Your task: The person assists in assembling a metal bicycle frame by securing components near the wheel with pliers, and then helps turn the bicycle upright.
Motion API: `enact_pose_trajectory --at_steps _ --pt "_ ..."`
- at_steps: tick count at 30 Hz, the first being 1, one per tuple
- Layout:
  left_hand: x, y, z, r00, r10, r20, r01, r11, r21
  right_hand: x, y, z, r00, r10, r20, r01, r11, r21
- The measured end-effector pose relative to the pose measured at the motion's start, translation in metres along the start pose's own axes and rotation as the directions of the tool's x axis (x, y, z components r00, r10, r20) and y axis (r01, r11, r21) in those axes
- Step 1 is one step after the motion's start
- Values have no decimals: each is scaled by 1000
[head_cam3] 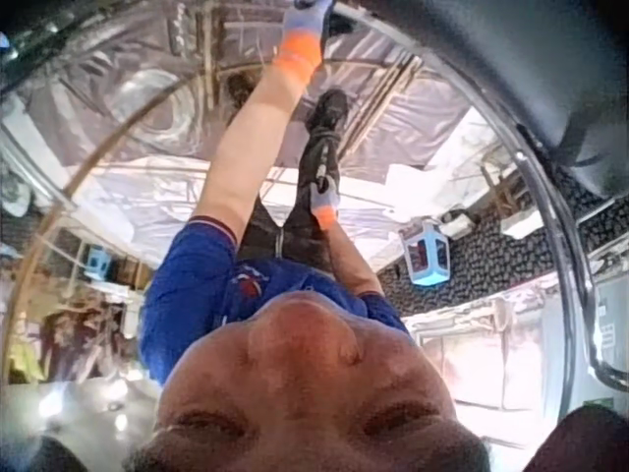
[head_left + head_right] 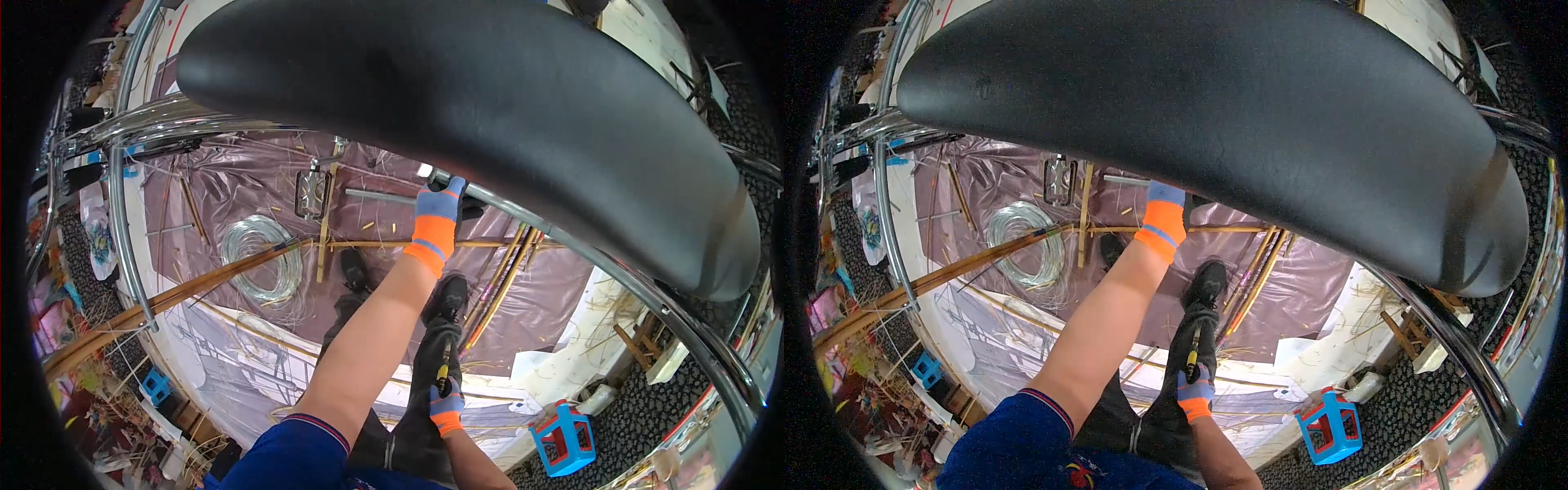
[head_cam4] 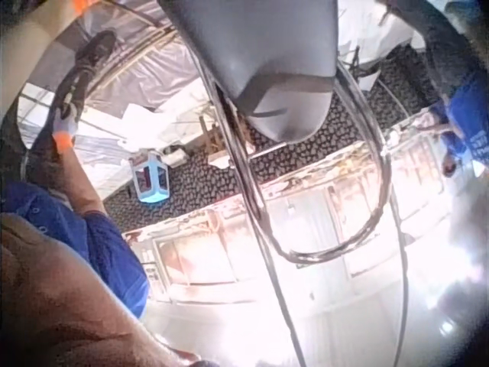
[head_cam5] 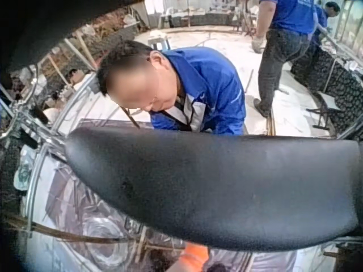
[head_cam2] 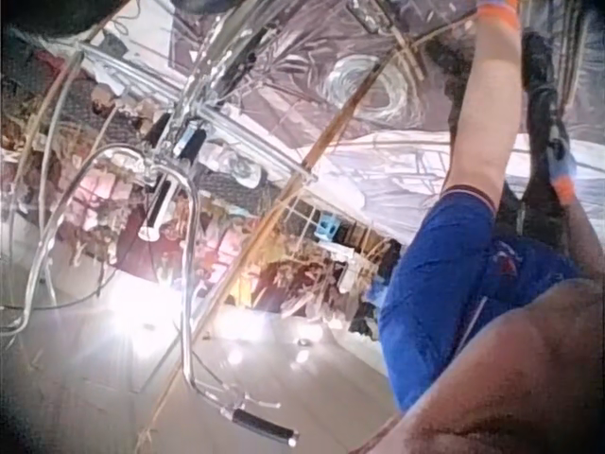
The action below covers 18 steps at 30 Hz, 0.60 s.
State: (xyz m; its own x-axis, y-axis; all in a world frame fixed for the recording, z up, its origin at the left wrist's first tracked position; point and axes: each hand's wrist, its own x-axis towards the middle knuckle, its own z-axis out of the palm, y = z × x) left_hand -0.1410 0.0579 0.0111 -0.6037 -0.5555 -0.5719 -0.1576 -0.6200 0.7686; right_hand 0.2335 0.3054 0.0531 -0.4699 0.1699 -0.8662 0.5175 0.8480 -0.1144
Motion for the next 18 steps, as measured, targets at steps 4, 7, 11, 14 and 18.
enact_pose_trajectory --at_steps 4,7,11,14,18 --pt "2 -4 0 979 -204 -17 204 978 -42 0 6 3 994 -66 -91 70 997 36" --pt "3 -6 -5 988 -156 18 155 987 31 3 5 4 998 -49 -34 50 998 24" --pt "-3 -3 -1 993 -114 38 113 994 8 1 2 4 999 31 27 -31 1000 -5" --pt "-3 3 4 988 -132 84 138 988 -72 1 -2 6 997 49 63 -49 999 6" --pt "-2 11 -3 965 -253 67 260 957 -127 -3 -9 10 996 36 77 -37 999 14"
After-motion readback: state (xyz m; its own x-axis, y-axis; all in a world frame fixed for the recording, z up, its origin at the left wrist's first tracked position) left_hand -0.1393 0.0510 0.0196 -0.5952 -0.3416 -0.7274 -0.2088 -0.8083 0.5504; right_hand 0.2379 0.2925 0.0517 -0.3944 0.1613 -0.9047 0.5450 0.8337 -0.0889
